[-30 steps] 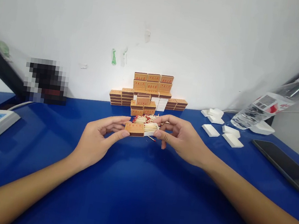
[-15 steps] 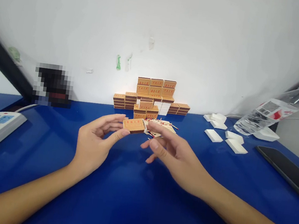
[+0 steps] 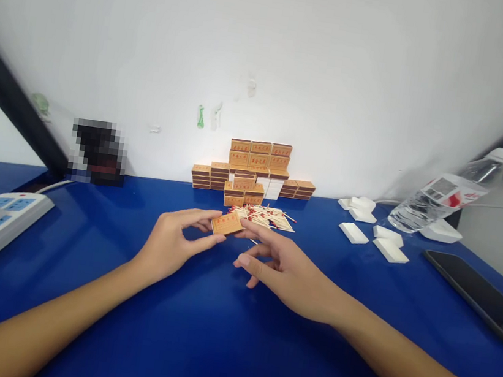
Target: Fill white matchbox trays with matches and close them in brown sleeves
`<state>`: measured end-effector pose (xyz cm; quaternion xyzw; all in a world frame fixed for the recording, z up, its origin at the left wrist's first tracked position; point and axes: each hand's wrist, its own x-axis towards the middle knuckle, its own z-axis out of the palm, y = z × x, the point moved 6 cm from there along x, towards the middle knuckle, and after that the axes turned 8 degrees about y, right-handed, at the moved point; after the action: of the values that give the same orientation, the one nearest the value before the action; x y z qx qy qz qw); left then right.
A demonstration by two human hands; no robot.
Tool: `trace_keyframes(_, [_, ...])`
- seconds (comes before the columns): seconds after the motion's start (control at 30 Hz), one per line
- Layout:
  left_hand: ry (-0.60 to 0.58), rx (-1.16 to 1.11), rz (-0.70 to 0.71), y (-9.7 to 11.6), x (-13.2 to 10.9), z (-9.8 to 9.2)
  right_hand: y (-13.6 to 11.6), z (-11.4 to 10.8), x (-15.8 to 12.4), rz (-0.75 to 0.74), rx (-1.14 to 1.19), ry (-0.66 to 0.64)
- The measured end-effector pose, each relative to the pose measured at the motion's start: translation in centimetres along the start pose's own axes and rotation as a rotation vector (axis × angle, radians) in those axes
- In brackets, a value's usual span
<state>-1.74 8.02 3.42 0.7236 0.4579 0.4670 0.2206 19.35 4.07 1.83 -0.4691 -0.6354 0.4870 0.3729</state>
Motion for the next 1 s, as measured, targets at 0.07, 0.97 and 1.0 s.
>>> trace_keyframes(0.07, [-0.003, 0.107, -0.026, -0.7, 1.0, -0.9, -0.2, -0.4, 0.3, -0.045, -0.048, 0.026])
trace_keyframes(0.97, [0.221, 0.378, 0.207, -4.6, 12.3, -4.1, -1.4, -3.2, 1.2, -0.365, -0.348, 0.194])
trace_keyframes(1.0, [0.238, 0.392, 0.211, -4.8, 12.2, -4.1, -1.4, -3.2, 1.2, -0.382, -0.355, 0.205])
